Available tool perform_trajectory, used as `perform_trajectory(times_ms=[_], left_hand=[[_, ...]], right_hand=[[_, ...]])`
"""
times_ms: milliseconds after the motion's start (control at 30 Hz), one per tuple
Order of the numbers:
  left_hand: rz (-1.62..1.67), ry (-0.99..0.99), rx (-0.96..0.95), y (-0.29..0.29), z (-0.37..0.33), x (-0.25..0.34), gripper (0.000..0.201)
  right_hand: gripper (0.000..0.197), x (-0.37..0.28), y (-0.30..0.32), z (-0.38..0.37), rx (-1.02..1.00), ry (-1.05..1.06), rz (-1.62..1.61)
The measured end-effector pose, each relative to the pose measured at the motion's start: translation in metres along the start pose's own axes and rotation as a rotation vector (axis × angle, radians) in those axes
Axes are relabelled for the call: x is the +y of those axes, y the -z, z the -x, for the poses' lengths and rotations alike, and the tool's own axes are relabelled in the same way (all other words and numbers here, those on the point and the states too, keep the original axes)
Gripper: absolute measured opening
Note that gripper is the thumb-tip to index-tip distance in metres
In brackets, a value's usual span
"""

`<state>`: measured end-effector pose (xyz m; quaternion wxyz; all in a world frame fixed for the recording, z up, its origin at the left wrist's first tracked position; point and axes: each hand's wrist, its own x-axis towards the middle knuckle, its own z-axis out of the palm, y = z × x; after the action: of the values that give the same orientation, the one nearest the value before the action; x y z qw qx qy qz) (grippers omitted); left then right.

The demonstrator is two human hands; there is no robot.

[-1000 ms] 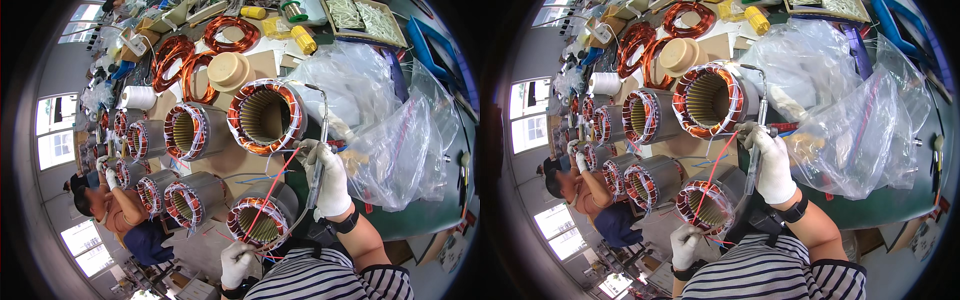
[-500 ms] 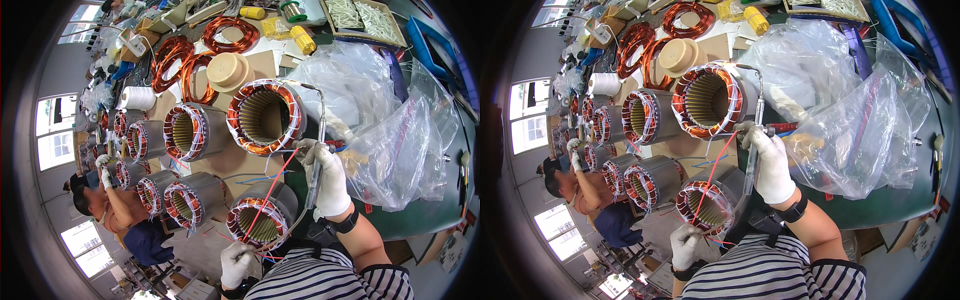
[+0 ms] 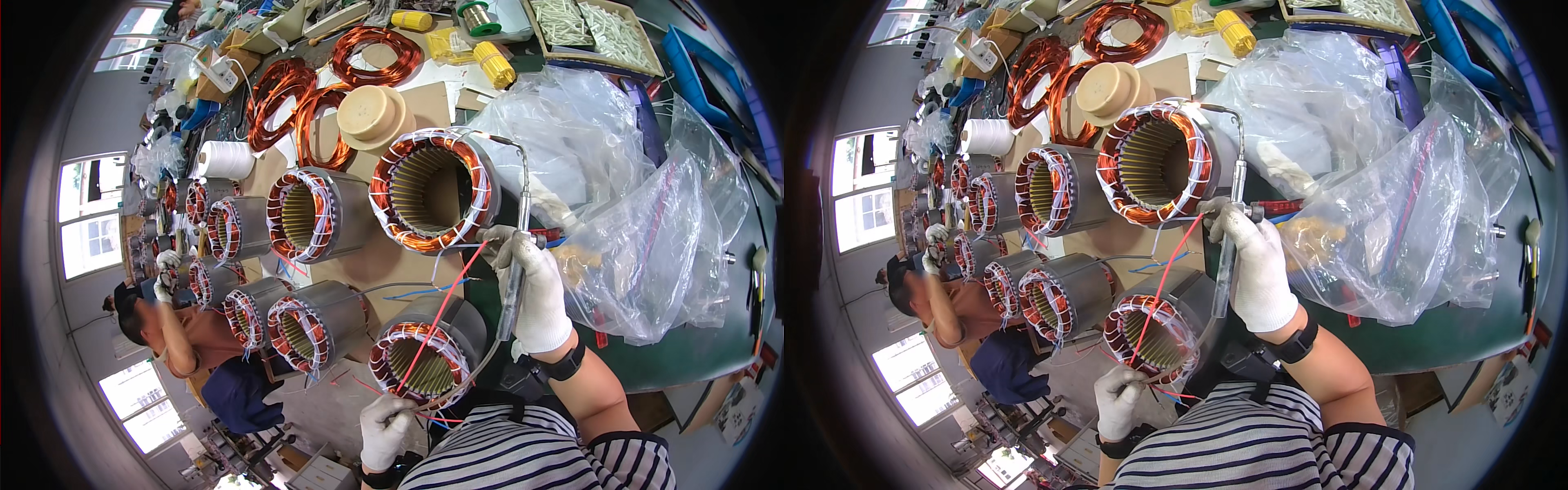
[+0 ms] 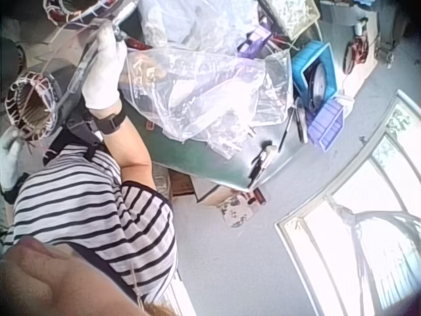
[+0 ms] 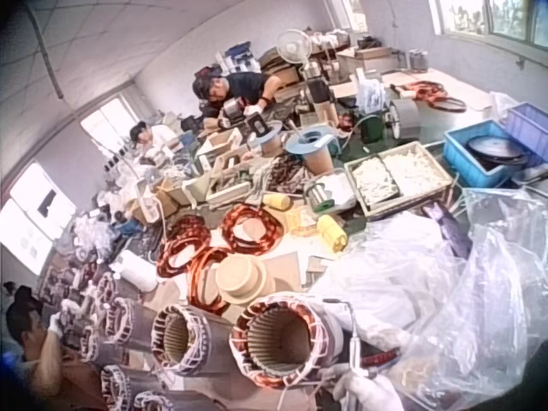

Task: Connecting, securing, and taping wires on a series of electric motor stators on an assembly line.

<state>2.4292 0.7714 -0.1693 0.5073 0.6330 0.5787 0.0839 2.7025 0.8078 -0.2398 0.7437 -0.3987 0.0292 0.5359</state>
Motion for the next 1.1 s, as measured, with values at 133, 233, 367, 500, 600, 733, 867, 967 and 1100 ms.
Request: perform_trajectory(times_ms=[133,233,367,500,600,733,867,967,1100], left_hand=[[-0.001,0.017,0.010,-0.002,0.000,0.001,0.037],[0.002,0.017,0.012,-0.002,0.000,0.002,0.041],[0.014,-0.007,-0.001,-0.001,0.000,0.000,0.017],[0.013,0.009,-0.002,-0.002,0.000,0.002,0.029],[0.005,0.022,0.007,-0.002,0.000,0.003,0.043],[0.008,0.011,0.008,-0.002,0.000,0.002,0.043],[0.028,-0.015,-0.016,0.001,0.000,0.000,0.021],[0.026,-0.018,-0.012,0.001,0.001,-0.003,0.020],[0.042,-0.013,-0.001,0.000,0.001,-0.004,0.018]], right_hand=[[0.023,-0.003,0.000,0.002,0.023,-0.027,-0.003],[0.022,-0.008,-0.001,0.004,0.021,-0.105,-0.003],[0.022,0.001,0.000,0.000,-0.006,0.031,-0.039],[0.022,0.000,0.001,0.001,0.016,-0.016,-0.053],[0.022,-0.003,-0.001,0.002,0.012,-0.030,-0.042],[0.023,-0.004,0.000,0.003,0.002,-0.044,-0.014],[0.024,-0.004,0.002,0.003,-0.003,-0.051,-0.010],[0.024,-0.004,0.000,0.003,-0.002,-0.033,0.002],[0.040,-0.004,-0.006,0.002,0.042,-0.008,0.090]])
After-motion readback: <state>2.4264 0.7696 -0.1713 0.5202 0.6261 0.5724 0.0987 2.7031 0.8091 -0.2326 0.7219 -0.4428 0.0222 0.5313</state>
